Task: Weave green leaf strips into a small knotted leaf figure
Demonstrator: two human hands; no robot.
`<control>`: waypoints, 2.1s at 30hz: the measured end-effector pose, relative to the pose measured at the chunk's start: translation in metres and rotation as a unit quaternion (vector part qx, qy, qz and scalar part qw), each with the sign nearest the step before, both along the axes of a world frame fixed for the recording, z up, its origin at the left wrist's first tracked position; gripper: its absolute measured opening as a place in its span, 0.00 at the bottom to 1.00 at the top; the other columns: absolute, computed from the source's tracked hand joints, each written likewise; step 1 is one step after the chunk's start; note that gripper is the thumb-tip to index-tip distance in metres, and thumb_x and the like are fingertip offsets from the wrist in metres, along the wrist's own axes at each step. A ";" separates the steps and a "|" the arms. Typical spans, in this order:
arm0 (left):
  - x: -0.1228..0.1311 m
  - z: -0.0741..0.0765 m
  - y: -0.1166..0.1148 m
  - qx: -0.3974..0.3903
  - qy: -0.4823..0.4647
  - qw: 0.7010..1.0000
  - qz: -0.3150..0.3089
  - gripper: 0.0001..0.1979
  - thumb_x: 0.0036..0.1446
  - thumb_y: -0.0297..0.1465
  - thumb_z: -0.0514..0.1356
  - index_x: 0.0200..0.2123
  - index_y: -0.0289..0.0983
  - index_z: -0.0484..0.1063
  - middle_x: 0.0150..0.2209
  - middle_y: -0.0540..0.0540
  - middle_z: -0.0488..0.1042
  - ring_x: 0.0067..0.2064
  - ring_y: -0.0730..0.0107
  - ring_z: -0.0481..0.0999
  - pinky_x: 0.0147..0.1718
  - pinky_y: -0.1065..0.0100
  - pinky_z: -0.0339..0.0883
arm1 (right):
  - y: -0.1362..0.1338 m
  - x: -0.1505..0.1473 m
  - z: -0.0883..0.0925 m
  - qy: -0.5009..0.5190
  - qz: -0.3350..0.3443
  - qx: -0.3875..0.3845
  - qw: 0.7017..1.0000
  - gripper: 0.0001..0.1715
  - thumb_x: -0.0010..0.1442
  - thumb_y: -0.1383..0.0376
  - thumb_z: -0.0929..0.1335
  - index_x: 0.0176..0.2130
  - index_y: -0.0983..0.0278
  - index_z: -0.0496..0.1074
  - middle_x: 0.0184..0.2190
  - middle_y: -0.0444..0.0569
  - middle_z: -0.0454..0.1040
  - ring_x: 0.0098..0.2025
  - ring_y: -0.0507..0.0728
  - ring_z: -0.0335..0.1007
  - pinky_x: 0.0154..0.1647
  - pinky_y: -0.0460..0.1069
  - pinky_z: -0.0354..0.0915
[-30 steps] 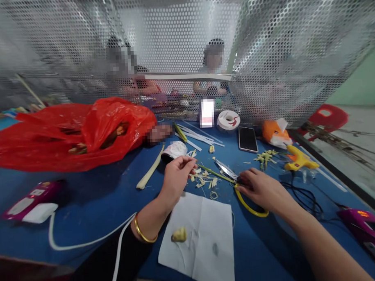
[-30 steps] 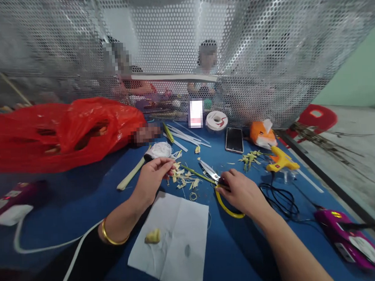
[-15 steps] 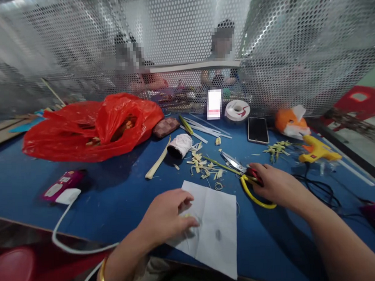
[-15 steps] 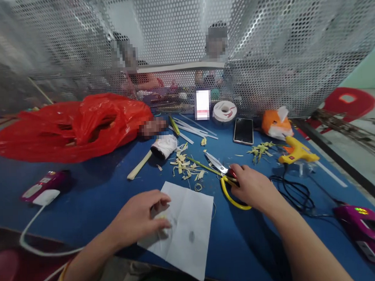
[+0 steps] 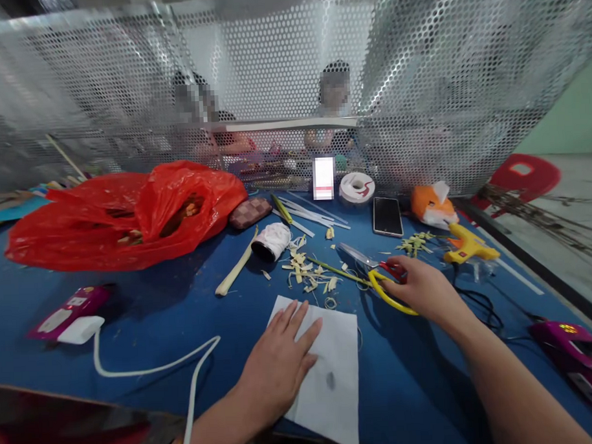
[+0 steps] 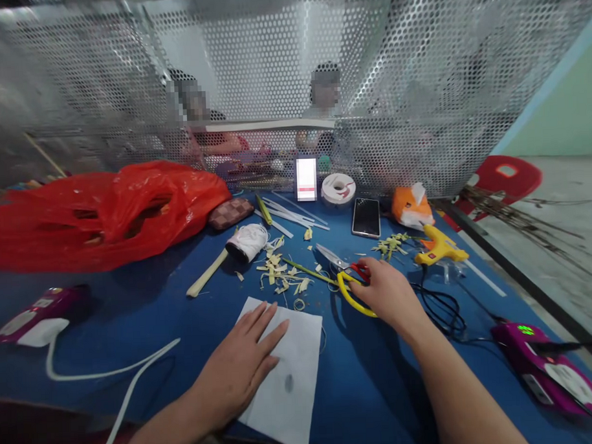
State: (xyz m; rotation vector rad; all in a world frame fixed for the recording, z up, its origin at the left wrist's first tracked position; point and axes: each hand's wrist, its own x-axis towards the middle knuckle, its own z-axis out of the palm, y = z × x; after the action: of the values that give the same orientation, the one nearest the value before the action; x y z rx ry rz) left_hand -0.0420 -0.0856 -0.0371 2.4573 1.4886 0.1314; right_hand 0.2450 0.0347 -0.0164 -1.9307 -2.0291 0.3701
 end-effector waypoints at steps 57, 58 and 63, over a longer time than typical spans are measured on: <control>0.082 0.027 0.158 0.043 -0.043 0.993 -0.098 0.20 0.64 0.44 0.54 0.50 0.39 0.75 0.51 0.42 0.77 0.53 0.56 0.74 0.49 0.62 0.65 | 0.006 0.000 -0.006 0.359 -0.041 0.094 0.928 0.27 0.50 0.55 0.71 0.48 0.65 0.74 0.37 0.54 0.80 0.35 0.60 0.76 0.38 0.54 0.71; 0.086 0.025 0.152 0.044 -0.043 0.990 -0.125 0.22 0.61 0.46 0.58 0.53 0.41 0.73 0.55 0.43 0.76 0.57 0.57 0.71 0.52 0.63 0.63 | 0.006 0.000 -0.006 0.366 -0.041 0.089 0.926 0.27 0.50 0.55 0.71 0.48 0.65 0.73 0.36 0.54 0.80 0.35 0.60 0.76 0.38 0.54 0.71; 0.088 0.024 0.134 0.088 0.035 0.972 -0.216 0.27 0.61 0.49 0.57 0.49 0.32 0.77 0.50 0.35 0.78 0.54 0.48 0.73 0.61 0.48 0.52 | 0.005 0.000 -0.008 0.312 -0.025 0.083 0.946 0.26 0.50 0.55 0.70 0.47 0.64 0.73 0.36 0.53 0.80 0.35 0.61 0.77 0.41 0.55 0.70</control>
State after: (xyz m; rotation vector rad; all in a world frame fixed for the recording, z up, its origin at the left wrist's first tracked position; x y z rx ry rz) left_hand 0.0463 0.0484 -0.0134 2.8913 0.9671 0.0938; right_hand 0.2451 0.0395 -0.0241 -1.5046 -1.5357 0.6734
